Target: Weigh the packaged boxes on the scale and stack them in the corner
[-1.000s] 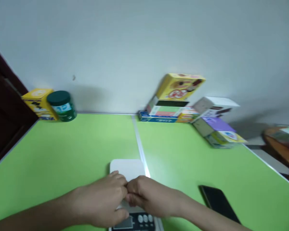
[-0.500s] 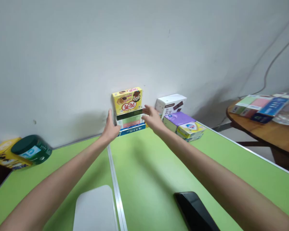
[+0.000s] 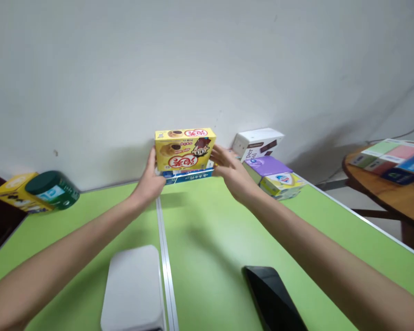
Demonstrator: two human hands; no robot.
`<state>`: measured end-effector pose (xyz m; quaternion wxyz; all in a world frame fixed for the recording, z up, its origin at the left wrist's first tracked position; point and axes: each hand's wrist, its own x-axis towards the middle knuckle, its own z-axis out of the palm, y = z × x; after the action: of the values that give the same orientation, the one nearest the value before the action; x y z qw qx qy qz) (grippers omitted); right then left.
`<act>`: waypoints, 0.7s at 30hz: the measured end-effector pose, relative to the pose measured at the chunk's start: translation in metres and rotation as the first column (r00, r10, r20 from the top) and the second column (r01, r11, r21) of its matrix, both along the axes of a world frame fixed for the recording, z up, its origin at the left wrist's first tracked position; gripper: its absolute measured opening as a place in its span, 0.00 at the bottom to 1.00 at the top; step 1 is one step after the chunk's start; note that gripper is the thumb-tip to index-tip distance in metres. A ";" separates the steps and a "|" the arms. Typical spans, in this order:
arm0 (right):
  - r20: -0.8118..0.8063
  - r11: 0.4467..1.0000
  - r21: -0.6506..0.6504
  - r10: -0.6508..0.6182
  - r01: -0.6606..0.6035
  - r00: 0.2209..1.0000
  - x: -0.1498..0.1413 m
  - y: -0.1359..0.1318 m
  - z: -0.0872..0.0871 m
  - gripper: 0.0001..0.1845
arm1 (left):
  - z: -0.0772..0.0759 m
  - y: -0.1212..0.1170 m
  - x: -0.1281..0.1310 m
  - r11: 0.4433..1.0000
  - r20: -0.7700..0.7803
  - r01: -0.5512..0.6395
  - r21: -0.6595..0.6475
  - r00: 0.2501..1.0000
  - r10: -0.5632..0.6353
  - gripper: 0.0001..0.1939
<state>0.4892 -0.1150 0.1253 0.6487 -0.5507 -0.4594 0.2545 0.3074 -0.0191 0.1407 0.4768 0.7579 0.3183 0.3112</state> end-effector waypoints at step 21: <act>0.157 0.884 -0.430 0.273 -0.183 0.949 -0.161 -0.140 -0.099 0.37 | -0.089 -0.151 -0.250 0.886 -0.287 -0.191 -0.422 0.955 0.069 0.57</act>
<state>0.3287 -0.2547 0.0264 0.4311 -0.6401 -0.5247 0.3595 0.0576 -0.1699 0.0520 0.5686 0.6401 0.4921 0.1577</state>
